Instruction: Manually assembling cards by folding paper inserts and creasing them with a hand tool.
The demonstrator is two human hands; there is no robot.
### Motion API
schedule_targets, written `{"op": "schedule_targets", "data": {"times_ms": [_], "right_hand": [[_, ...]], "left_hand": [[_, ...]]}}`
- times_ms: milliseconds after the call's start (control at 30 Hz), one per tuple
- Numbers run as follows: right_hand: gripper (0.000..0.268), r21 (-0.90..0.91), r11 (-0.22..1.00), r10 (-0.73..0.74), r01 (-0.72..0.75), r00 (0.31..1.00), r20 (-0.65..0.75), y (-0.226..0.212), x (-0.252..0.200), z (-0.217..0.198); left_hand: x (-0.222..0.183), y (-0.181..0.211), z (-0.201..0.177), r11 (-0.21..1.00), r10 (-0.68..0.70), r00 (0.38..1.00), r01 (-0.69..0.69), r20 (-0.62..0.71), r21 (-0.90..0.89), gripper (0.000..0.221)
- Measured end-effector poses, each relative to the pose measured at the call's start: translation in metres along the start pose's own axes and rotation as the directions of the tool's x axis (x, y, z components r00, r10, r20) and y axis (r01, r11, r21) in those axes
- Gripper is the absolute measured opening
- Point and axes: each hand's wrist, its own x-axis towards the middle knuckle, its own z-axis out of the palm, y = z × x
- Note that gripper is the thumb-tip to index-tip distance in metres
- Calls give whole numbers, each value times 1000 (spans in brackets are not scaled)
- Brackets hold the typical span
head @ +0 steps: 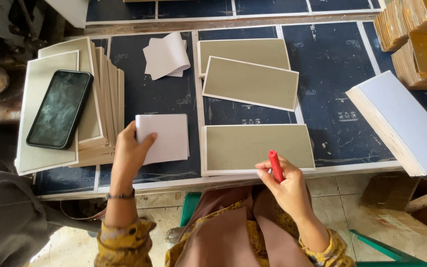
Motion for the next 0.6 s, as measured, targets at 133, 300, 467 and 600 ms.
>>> {"op": "schedule_targets", "data": {"times_ms": [133,300,467,600], "right_hand": [[11,149,988,-35,35,999,-4,-37,2,19],[6,126,982,-137,144,989,-64,-38,0,40],[14,166,985,60,-51,997,-49,-26,-7,36],[12,276,953,142,-121,988,-57,-15,-16,34]], "left_hand": [[-43,20,22,933,59,992,-94,-109,-348,28],[-97,49,62,871,80,994,-107,-75,-479,24],[-119,50,88,882,90,991,-127,-102,-453,24],[-133,47,106,911,257,958,-284,-127,-298,23]]}}
